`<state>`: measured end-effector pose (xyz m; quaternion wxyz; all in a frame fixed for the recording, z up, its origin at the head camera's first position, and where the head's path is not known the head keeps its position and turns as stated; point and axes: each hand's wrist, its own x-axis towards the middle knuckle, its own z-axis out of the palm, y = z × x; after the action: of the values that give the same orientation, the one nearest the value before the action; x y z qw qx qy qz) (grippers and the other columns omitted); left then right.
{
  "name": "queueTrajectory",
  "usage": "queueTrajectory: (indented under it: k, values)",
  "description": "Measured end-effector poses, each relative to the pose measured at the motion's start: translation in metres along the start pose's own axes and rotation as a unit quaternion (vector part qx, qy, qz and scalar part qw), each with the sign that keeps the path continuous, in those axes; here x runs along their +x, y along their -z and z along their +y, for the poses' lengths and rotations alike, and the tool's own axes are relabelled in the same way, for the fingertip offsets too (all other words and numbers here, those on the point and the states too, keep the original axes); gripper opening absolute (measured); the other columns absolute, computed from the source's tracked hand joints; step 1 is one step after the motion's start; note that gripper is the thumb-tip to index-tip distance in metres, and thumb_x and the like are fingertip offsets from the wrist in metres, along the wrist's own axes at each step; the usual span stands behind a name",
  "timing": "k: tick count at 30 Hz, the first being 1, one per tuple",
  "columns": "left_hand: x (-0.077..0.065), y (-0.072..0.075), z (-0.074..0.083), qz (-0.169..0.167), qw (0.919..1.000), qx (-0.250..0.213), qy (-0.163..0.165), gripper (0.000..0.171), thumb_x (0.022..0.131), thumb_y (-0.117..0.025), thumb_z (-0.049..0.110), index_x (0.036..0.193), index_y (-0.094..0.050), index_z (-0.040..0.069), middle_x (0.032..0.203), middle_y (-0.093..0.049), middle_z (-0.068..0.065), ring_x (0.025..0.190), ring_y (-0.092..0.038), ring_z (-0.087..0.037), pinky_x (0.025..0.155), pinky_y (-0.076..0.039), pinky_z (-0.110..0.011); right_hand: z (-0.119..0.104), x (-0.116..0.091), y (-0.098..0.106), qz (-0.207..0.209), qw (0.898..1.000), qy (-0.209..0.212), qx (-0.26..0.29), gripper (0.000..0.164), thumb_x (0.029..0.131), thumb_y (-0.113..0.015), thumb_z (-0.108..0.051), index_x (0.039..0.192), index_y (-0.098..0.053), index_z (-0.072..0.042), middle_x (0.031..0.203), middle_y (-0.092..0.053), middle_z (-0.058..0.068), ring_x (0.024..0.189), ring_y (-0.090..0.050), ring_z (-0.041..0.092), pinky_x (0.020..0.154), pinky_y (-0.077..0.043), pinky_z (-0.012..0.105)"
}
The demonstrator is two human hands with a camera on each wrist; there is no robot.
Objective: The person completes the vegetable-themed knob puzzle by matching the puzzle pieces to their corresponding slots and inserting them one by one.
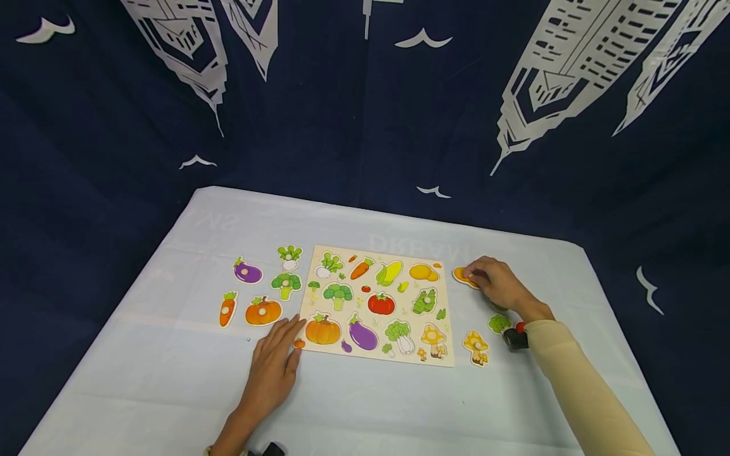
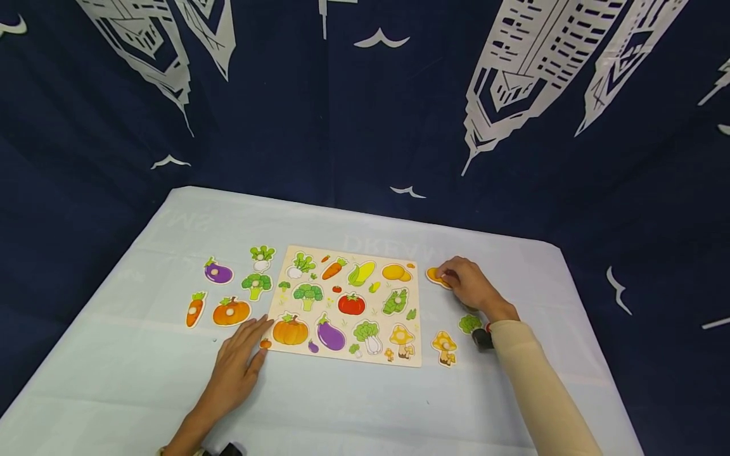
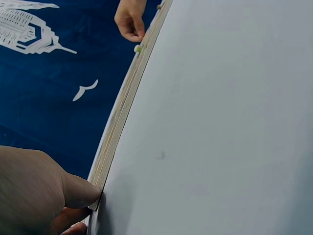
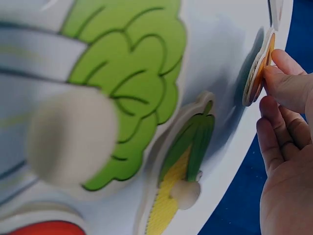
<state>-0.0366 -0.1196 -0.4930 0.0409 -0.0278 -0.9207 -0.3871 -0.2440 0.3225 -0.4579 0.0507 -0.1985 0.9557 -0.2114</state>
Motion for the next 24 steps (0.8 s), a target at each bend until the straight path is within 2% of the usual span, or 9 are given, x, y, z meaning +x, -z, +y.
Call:
queueTrajectory:
  k: [7, 15, 24]
  values:
    - [0.0, -0.001, -0.002, -0.003, 1.0, -0.001, 0.004, 0.057, 0.093, -0.063, -0.002, 0.148, -0.048, 0.004, 0.156, -0.044, -0.015, 0.146, -0.032, -0.036, 0.108, -0.025, -0.051, -0.009, 0.003, 0.002, 0.01, 1.0, 0.007, 0.009, 0.016, 0.095, -0.061, 0.005, 0.103, -0.071, -0.005, 0.111, -0.067, 0.013, 0.106, -0.064, 0.032, 0.094, -0.051, 0.051]
    - [0.001, 0.0, -0.001, -0.002, 1.0, -0.002, -0.003, 0.057, 0.093, -0.063, -0.001, 0.148, -0.047, 0.004, 0.156, -0.044, -0.015, 0.146, -0.032, -0.036, 0.108, -0.026, -0.051, -0.019, 0.007, 0.004, 0.014, 0.999, 0.048, 0.013, 0.016, 0.095, -0.061, 0.005, 0.102, -0.071, -0.005, 0.111, -0.067, 0.012, 0.104, -0.064, 0.031, 0.094, -0.052, 0.05]
    - [0.0, -0.001, -0.003, -0.001, 1.0, -0.005, -0.002, 0.056, 0.094, -0.063, -0.002, 0.148, -0.048, 0.004, 0.156, -0.044, -0.014, 0.146, -0.032, -0.036, 0.109, -0.025, -0.052, -0.032, 0.013, -0.003, 0.02, 0.997, 0.073, 0.031, 0.016, 0.095, -0.06, 0.005, 0.101, -0.071, -0.005, 0.109, -0.067, 0.01, 0.105, -0.063, 0.029, 0.094, -0.051, 0.048]
